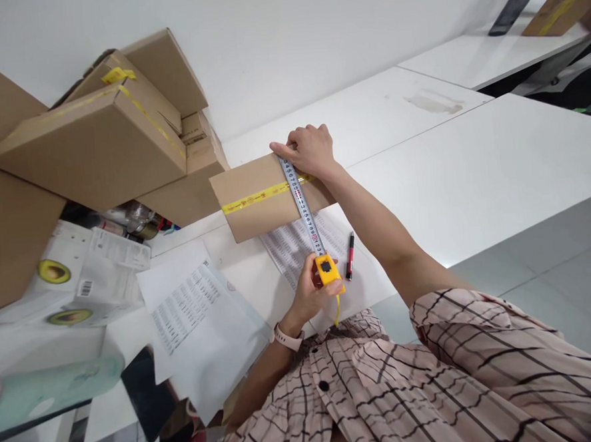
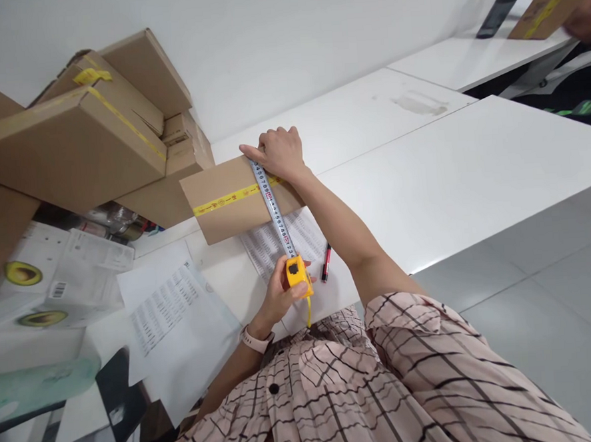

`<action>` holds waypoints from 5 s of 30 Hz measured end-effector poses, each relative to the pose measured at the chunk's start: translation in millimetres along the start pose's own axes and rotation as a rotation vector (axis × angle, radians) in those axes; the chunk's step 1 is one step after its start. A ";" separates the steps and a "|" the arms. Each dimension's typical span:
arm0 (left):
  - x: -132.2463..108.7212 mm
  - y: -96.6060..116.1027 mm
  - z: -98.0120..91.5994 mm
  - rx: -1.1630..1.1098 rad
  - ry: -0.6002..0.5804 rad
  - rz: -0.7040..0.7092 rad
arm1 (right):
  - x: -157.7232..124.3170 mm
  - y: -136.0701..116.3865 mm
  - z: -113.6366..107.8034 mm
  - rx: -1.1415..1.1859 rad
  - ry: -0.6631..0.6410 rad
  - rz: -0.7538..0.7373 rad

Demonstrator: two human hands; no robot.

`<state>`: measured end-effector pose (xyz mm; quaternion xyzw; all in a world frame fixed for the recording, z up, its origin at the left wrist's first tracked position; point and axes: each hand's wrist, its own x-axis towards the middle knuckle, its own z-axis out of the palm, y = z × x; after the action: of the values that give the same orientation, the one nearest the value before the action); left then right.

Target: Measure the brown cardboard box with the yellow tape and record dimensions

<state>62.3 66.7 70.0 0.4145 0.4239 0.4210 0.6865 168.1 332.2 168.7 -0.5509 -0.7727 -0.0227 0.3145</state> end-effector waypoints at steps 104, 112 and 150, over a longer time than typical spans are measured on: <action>-74.1 -75.4 -51.1 1.627 -0.104 0.381 | -293.0 -40.8 9.9 1.157 -0.500 0.480; -74.3 -79.8 -50.7 1.609 -0.066 0.420 | -290.1 -44.7 23.1 1.000 -0.415 0.421; -72.5 -88.4 -53.8 1.777 0.013 0.577 | -294.0 -42.2 34.8 0.816 -0.368 0.355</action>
<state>11.5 -16.0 -11.0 0.8743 0.4749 0.0991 -0.0157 172.9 82.8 3.6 -0.5007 -0.6555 0.4343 0.3620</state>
